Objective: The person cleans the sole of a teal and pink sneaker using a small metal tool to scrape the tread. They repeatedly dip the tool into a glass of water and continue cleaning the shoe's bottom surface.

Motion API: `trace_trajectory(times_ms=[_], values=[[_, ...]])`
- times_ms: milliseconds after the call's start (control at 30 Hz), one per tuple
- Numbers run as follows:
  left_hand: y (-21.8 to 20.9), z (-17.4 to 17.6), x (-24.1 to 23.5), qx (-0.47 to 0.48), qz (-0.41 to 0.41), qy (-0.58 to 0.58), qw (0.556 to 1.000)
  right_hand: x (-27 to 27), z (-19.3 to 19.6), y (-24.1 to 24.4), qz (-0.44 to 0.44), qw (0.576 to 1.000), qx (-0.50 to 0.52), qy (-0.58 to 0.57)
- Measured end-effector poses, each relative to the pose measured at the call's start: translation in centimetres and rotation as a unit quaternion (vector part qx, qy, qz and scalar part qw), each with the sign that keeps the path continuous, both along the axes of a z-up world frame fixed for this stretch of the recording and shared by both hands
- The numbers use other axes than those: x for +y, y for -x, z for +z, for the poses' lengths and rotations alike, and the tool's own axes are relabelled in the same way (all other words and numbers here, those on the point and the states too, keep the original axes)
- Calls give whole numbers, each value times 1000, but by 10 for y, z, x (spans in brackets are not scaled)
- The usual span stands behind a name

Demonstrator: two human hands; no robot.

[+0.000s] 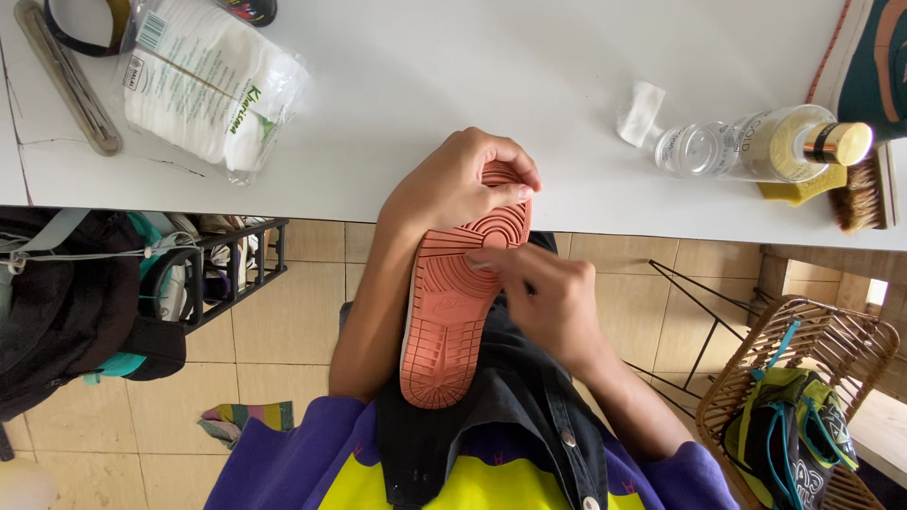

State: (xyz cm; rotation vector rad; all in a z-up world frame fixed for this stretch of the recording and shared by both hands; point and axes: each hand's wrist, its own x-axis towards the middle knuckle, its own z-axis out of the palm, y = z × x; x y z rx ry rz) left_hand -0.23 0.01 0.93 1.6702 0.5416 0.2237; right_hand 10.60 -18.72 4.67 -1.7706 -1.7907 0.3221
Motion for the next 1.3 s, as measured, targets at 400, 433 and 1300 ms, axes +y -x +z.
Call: trace_trajectory(times_ms=[400, 433, 1300], values=[[44, 49, -36, -117, 45, -36, 991, 5, -34, -22, -106, 767, 618, 136], [44, 44, -37, -115, 69, -15, 991, 6, -32, -21, -107, 773, 612, 131], [46, 35, -44, -147, 150, 9, 978, 3, -17, -21, -140, 928, 338, -67]])
